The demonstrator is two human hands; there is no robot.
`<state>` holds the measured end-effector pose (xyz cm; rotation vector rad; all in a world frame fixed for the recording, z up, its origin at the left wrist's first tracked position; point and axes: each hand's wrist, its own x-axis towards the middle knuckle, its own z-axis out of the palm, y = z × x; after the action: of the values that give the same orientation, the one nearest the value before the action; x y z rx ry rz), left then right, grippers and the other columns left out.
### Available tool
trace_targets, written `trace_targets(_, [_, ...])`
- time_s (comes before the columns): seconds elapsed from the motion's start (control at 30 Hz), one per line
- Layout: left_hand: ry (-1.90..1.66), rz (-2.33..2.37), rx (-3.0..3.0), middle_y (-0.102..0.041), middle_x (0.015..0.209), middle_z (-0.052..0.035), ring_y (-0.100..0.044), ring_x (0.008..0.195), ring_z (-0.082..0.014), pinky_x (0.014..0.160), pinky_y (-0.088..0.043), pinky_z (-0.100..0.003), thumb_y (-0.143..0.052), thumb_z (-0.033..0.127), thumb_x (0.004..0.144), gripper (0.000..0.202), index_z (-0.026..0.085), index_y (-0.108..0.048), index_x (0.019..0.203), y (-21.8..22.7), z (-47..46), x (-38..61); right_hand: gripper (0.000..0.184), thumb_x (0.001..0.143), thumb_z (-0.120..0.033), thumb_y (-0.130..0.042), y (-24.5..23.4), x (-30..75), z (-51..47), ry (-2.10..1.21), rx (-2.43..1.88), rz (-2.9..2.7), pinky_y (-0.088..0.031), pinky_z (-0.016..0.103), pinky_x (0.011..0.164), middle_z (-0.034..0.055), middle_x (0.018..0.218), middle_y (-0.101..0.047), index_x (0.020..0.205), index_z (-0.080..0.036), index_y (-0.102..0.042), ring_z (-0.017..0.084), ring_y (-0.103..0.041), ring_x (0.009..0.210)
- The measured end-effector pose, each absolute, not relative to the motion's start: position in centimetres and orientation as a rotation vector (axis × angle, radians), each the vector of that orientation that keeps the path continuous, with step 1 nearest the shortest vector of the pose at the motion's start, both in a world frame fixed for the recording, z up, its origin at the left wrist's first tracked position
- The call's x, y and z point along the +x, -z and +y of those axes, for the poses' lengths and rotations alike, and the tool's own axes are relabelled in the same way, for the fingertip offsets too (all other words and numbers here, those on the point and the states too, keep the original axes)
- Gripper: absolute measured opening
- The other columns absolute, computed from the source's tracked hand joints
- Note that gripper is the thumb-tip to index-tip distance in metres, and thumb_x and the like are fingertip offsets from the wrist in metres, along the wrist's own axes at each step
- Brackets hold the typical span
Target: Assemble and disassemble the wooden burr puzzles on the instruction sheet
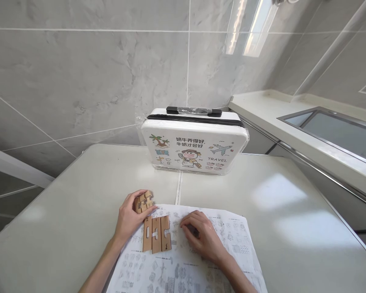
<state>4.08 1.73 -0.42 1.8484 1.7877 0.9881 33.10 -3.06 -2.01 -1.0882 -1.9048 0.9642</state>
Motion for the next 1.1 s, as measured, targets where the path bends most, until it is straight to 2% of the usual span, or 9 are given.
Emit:
trace_targets(0.17, [-0.965,1.54,1.967,-0.069,0.121,-0.0063,-0.067,0.111,-0.0285,0.099,-0.056,-0.043,-0.088,0.058,0.077,0.063,0.028,-0.063,0.127,-1.2,0.8,6.3,0.021,0.107,-0.037,-0.055,1.3,33.1,-3.5,-1.203,-1.134,-1.696,-0.054,0.042,0.087,0.0078,0.104,-0.076,0.105,-0.027,-0.073,0.027,-0.069,0.097])
trace_targets(0.33, [-0.899,1.211,2.041,-0.07,0.122,-0.0089,-0.065,0.113,-0.0298,0.095,-0.057,-0.042,-0.087,0.056,0.078,0.065,0.029,-0.063,0.132,-2.4,-0.7,11.0,0.045,0.105,-0.061,-0.051,0.5,32.5,-4.0,-1.734,-0.955,-1.099,-0.055,0.044,0.097,0.0109,0.128,-0.071,0.133,-0.03,-0.066,0.027,-0.069,0.111])
trace_targets(0.43, [-0.858,1.025,2.066,-0.073,0.123,-0.0094,-0.065,0.112,-0.0309,0.095,-0.057,-0.043,-0.087,0.057,0.078,0.068,0.03,-0.062,0.135,-2.4,-1.2,13.5,0.061,0.104,-0.071,-0.042,0.6,32.4,-4.2,-1.946,-0.91,-0.903,-0.058,0.045,0.092,0.0137,0.117,-0.074,0.134,-0.025,-0.068,0.031,-0.072,0.108])
trace_targets(0.5, [-0.815,0.938,2.093,-0.073,0.125,-0.0091,-0.065,0.113,-0.0311,0.095,-0.056,-0.044,-0.087,0.058,0.078,0.072,0.031,-0.06,0.139,-2.1,-1.3,14.7,0.062,0.104,-0.071,-0.04,0.9,32.7,-4.3,-2.007,-0.898,-0.808,-0.058,0.046,0.093,0.014,0.112,-0.075,0.128,-0.023,-0.072,0.032,-0.072,0.108])
trace_targets(0.63, [-0.776,0.876,2.097,-0.07,0.13,-0.0102,-0.064,0.118,-0.0325,0.102,-0.054,-0.048,-0.086,0.061,0.078,0.077,0.031,-0.056,0.143,-1.3,-1.3,15.5,0.052,0.105,-0.063,-0.049,1.7,33.8,-4.4,-2.001,-0.855,-0.668,-0.056,0.047,0.098,0.0136,0.118,-0.074,0.129,-0.023,-0.071,0.031,-0.071,0.111])
trace_targets(0.77, [-0.73,0.896,2.077,-0.066,0.136,-0.0126,-0.06,0.126,-0.0362,0.109,-0.05,-0.053,-0.089,0.066,0.07,0.088,0.029,-0.057,0.143,-0.7,-1.1,15.1,0.057,0.105,-0.065,-0.045,2.3,35.0,-4.6,-2.096,-0.815,-0.627,-0.056,0.05,0.094,0.0157,0.117,-0.074,0.133,-0.021,-0.068,0.032,-0.073,0.106])
trace_targets(0.87, [-0.688,0.893,2.084,-0.066,0.134,-0.0119,-0.057,0.129,-0.0364,0.112,-0.048,-0.053,-0.089,0.065,0.071,0.083,0.031,-0.061,0.141,-0.9,-1.0,14.7,0.055,0.105,-0.062,-0.048,2.6,35.5,-4.7,-2.129,-0.792,-0.604,-0.055,0.049,0.096,0.0158,0.122,-0.072,0.133,-0.019,-0.067,0.032,-0.072,0.109])
trace_targets(1.0, [-0.705,0.937,1.963,-0.066,0.131,-0.0101,-0.057,0.126,-0.0343,0.108,-0.051,-0.051,-0.089,0.061,0.073,0.072,0.033,-0.066,0.135,-1.3,-1.1,14.4,0.05,0.105,-0.057,-0.053,2.8,35.6,-4.7,-2.12,-0.789,-0.574,-0.053,0.047,0.101,0.0148,0.127,-0.071,0.134,-0.02,-0.067,0.031,-0.07,0.115])
trace_targets(1.1, [-0.765,0.975,1.735,-0.066,0.131,-0.0098,-0.059,0.124,-0.0337,0.107,-0.052,-0.051,-0.093,0.059,0.069,0.074,0.033,-0.067,0.133,-1.4,-1.4,14.3,0.051,0.103,-0.059,-0.055,2.9,35.6,-4.5,-2.098,-0.802,-0.546,-0.053,0.049,0.1,0.0147,0.127,-0.072,0.137,-0.021,-0.066,0.031,-0.07,0.117])
